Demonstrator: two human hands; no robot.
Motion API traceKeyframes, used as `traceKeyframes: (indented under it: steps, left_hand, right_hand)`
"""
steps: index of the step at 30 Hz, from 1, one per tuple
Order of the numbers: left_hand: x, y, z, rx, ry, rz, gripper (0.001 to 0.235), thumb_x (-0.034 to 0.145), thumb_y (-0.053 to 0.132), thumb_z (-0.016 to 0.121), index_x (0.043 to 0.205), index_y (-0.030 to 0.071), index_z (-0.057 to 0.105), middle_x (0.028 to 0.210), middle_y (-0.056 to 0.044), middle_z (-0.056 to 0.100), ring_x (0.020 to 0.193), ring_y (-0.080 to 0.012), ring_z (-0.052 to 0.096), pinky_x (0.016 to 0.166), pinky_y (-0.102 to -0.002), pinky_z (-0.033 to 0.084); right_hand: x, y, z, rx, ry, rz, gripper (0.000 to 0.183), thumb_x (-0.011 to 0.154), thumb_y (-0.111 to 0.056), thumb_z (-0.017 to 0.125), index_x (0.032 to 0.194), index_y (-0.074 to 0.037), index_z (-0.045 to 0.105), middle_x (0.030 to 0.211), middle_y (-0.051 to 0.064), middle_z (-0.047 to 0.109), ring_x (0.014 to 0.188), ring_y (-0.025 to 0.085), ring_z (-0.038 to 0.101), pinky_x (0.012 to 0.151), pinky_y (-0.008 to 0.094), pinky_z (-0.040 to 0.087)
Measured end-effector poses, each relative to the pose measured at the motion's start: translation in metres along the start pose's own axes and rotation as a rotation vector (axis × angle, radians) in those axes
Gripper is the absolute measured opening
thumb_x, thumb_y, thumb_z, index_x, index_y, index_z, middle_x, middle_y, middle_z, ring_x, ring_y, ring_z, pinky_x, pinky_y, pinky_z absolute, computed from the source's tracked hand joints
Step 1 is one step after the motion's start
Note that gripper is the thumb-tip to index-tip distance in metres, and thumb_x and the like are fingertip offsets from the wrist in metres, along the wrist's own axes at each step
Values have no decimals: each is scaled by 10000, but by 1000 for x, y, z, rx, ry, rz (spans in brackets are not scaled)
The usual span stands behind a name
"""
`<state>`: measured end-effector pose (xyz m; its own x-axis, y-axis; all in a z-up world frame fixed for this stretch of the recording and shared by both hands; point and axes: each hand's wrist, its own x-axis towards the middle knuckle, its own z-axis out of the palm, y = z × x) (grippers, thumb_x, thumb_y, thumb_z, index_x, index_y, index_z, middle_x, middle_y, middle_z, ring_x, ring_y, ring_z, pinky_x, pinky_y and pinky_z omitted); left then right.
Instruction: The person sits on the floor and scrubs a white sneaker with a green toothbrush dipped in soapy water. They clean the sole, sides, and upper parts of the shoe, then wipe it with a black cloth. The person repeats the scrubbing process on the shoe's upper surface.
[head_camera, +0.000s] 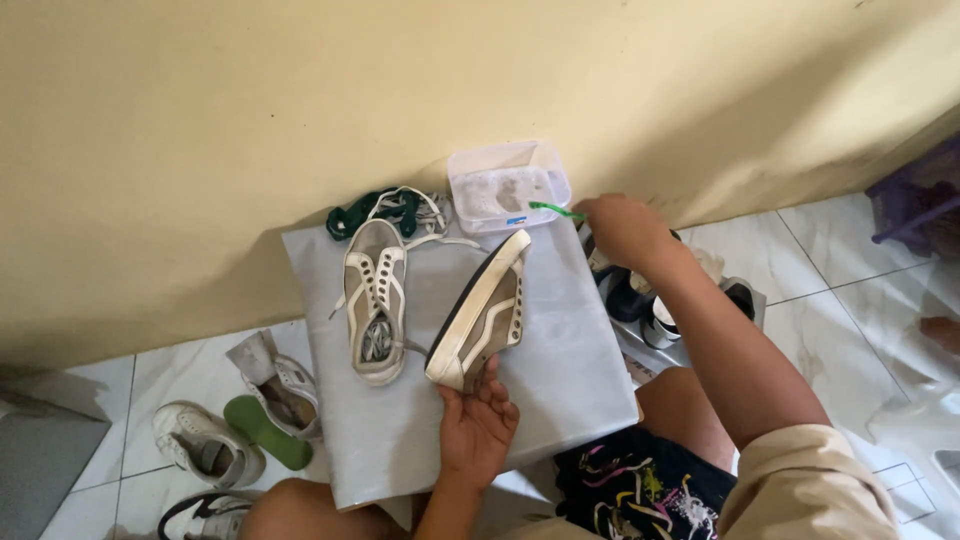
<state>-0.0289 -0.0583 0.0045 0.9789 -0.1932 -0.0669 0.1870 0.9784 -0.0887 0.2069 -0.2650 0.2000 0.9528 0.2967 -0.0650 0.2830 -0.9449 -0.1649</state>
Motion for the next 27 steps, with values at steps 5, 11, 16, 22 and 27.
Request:
traceKeyframes:
  steps: [5,11,16,22,27]
  left_hand:
    - [3,2,1,-41,8,-23,739,1028,628,347,1530,89,404,1437,-20,578,1073,-158,645,869,-342,536]
    - [1,1,8,-45,-4,-37,762,1044,628,325,1537,53,409,1316,-50,643,1028,-158,651,860,-336,529]
    - [-1,2,8,-66,-60,-45,779,1052,631,304,1559,44,373,1368,-60,632,1036,-179,661,881,-339,523]
    - [-2,2,10,-52,-70,-42,785,1052,632,305,1562,37,363,1349,-55,641,1043,-157,642,882,-327,501]
    - [-2,0,6,-99,-112,-15,775,1069,606,306,1554,3,355,1399,-130,608,1071,-209,660,883,-353,518]
  right_hand:
    - [-21,-1,9,-44,223,-83,491,855,-1,540,1308,-131,675,1040,138,684,877,389,682,743,491,552]
    - [-33,11,31,69,331,-91,385,957,-109,556,1328,-129,656,1068,119,688,876,388,656,715,482,518]
    - [-44,7,39,174,497,-62,363,981,-77,575,1339,-80,637,1080,131,673,795,399,665,658,481,517]
    - [-44,7,49,271,554,-84,375,949,-37,583,1317,-66,653,1044,126,677,776,371,656,671,451,509]
    - [-46,-2,51,342,528,-35,360,962,-42,560,1304,-53,671,1042,152,674,828,365,655,725,446,519]
